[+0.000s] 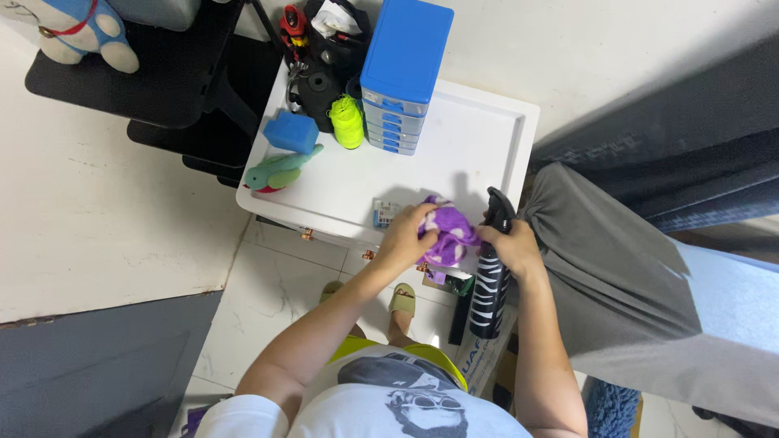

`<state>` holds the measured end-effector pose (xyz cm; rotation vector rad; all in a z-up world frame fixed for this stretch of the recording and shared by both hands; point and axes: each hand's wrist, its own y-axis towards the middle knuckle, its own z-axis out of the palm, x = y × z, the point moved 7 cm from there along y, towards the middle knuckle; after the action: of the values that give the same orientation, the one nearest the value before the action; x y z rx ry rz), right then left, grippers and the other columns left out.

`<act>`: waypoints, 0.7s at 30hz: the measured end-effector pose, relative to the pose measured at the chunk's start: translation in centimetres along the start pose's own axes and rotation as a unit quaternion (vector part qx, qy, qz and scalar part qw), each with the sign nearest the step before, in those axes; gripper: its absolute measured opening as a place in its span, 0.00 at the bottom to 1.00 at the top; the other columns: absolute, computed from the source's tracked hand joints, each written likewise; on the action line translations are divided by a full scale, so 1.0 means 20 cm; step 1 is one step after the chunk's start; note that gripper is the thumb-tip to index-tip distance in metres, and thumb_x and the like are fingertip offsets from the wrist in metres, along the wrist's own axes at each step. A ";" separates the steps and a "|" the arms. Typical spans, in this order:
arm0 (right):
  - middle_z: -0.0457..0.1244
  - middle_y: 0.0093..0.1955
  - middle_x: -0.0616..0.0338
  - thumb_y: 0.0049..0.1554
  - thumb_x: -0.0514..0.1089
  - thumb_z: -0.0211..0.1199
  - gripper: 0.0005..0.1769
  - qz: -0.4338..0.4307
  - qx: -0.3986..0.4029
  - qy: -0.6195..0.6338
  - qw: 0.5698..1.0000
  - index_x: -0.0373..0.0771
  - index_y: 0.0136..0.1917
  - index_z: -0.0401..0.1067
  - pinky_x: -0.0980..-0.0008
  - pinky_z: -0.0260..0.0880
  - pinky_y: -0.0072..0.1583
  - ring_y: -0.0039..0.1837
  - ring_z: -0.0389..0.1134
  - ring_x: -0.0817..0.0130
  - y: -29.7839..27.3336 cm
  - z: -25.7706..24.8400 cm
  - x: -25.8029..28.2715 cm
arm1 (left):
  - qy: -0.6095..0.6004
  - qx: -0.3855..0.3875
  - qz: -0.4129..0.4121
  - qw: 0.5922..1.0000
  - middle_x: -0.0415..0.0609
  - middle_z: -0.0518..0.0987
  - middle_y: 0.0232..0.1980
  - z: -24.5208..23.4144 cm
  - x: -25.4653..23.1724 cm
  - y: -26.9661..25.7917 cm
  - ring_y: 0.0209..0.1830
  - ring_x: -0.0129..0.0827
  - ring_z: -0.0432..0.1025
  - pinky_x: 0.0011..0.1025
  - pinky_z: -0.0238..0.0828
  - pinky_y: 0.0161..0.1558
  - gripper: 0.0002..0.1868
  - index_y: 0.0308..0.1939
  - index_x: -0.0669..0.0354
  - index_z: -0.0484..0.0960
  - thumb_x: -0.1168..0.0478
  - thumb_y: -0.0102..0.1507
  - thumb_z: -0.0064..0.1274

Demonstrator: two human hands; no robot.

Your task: The person sweeps the floor with a blue duster, then organizes cleaning tools and items on a white cabinet. They move a cardboard piece, a green tool, and a purple tool, then wipe the cabinet surface with a purple cloth.

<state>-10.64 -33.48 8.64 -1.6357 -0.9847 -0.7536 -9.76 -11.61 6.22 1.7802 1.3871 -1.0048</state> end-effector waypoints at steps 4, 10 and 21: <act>0.69 0.36 0.50 0.51 0.39 0.67 0.18 0.000 -0.024 -0.043 0.999 0.28 0.53 0.73 0.66 0.71 0.38 0.34 0.72 0.63 -0.04 0.01 0.04 | 0.135 -0.060 0.004 0.989 0.59 0.79 0.50 -0.08 0.14 0.04 0.53 0.54 0.73 0.47 0.72 0.54 0.28 0.59 0.56 0.77 0.63 0.54 0.65; 0.69 0.39 0.53 0.50 0.39 0.68 0.19 0.009 0.017 -0.035 0.999 0.30 0.54 0.74 0.66 0.72 0.38 0.35 0.72 0.64 -0.10 0.04 0.10 | 0.278 -0.110 -0.136 0.945 0.56 0.77 0.52 -0.63 0.38 0.03 0.51 0.50 0.74 0.49 0.72 0.48 0.27 0.63 0.52 0.75 0.56 0.60 0.63; 0.69 0.40 0.55 0.50 0.38 0.68 0.18 -0.020 0.014 -0.017 1.000 0.31 0.54 0.74 0.67 0.72 0.40 0.36 0.72 0.65 -0.07 0.10 0.08 | 0.265 -0.060 -0.040 0.962 0.57 0.69 0.63 -0.54 0.17 0.04 0.64 0.55 0.65 0.48 0.64 0.62 0.31 0.57 0.46 0.80 0.66 0.49 0.68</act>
<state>-11.12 -31.05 10.03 -1.6139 -1.0494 -0.7377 -6.62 -0.89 8.58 1.9963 1.8077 -0.4767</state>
